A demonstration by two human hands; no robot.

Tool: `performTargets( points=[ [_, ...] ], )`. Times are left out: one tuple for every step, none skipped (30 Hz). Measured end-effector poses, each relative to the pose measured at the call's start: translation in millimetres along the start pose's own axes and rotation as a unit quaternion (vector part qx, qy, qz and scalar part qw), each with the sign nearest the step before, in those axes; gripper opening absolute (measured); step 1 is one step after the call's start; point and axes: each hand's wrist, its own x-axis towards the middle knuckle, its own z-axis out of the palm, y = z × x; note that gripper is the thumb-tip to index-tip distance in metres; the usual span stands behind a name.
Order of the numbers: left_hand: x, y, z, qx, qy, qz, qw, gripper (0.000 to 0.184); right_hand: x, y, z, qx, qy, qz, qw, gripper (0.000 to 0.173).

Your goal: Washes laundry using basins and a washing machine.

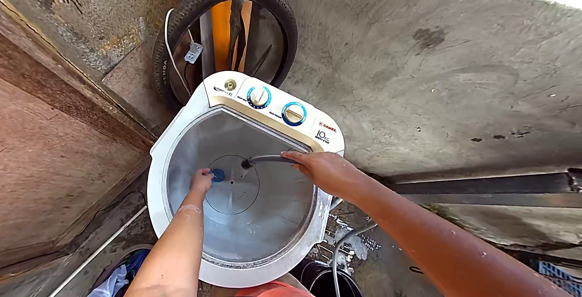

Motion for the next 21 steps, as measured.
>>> performTargets(
  points=[
    [0.5,0.0,-0.1,0.001,0.0,0.001,1.0,0.034,0.6,0.2,1.9,0.004,0.019,-0.013,1.0,0.043],
    [-0.1,0.2,-0.1,0.001,0.0,0.001,1.0,0.034,1.4,0.2,1.8,0.004,0.025,-0.024,0.999,0.043],
    [-0.9,0.4,-0.3,0.0,0.0,0.0,1.0,0.034,2.3,0.0,0.1,0.002,0.02,-0.031,0.999,0.043],
    [-1.3,0.5,-0.7,-0.001,0.001,-0.001,1.0,0.034,2.9,-0.4,-0.9,0.002,0.016,-0.035,0.999,0.043],
    [-2.0,1.0,-0.7,-0.002,0.003,-0.002,1.0,0.033,3.0,-0.2,-0.2,0.005,0.023,-0.04,0.999,0.042],
    [-2.7,1.4,-0.4,0.0,0.004,-0.003,1.0,0.033,2.6,1.0,1.2,0.012,0.04,-0.048,0.998,0.042],
    [-2.7,1.8,-0.2,0.001,0.004,-0.004,1.0,0.033,2.1,2.4,0.8,0.019,0.047,-0.055,0.997,0.042],
    [-2.5,2.2,-0.4,0.001,0.001,-0.003,1.0,0.034,1.4,3.0,-1.9,0.023,0.037,-0.057,0.997,0.042],
    [-1.7,2.5,-0.6,0.002,-0.001,0.0,1.0,0.035,0.6,2.6,-3.6,0.022,0.027,-0.054,0.998,0.042],
    [-1.3,3.8,-0.9,0.006,0.002,0.007,1.0,0.035,-0.3,1.9,-3.3,0.021,0.028,-0.052,0.998,0.042],
    [-1.5,6.1,-1.1,0.014,0.007,0.021,1.0,0.035,-1.3,1.7,-1.9,0.02,0.037,-0.053,0.998,0.041],
    [-2.7,9.3,-1.6,0.025,0.015,0.038,0.999,0.035,-2.3,1.5,-1.7,0.014,0.043,-0.054,0.998,0.042],
    [-3.8,12.7,-2.7,0.036,0.022,0.06,0.997,0.036,-2.7,1.1,-2.7,0.001,0.043,-0.051,0.998,0.042],
    [-6.0,16.7,-4.5,0.046,0.026,0.082,0.995,0.036,-3.2,0.8,-3.3,-0.015,0.044,-0.045,0.998,0.041],
    [-8.5,19.8,-6.2,0.054,0.028,0.102,0.993,0.036,-4.2,0.4,-3.8,-0.029,0.042,-0.034,0.998,0.041],
    [-10.3,21.3,-6.9,0.061,0.027,0.119,0.991,0.036,-5.9,0.6,-5.3,-0.043,0.036,-0.019,0.998,0.042],
    [-10.7,21.4,-6.4,0.063,0.026,0.125,0.99,0.036,-7.4,1.3,-8.1,-0.061,0.02,0.001,0.998,0.043],
    [-10.0,20.3,-5.7,0.063,0.026,0.125,0.99,0.036,-7.7,2.2,-10.3,-0.077,-0.003,0.025,0.997,0.044],
    [-8.5,18.3,-4.7,0.064,0.025,0.121,0.99,0.036,-7.4,4.1,-9.7,-0.09,-0.012,0.043,0.995,0.044],
    [-6.9,16.6,-3.2,0.066,0.024,0.115,0.991,0.035,-6.7,6.5,-7.6,-0.096,-0.008,0.055,0.994,0.045],
    [-5.3,15.0,-1.3,0.069,0.022,0.11,0.991,0.035,-5.9,8.4,-5.3,-0.095,0.007,0.062,0.994,0.046]
  ],
)
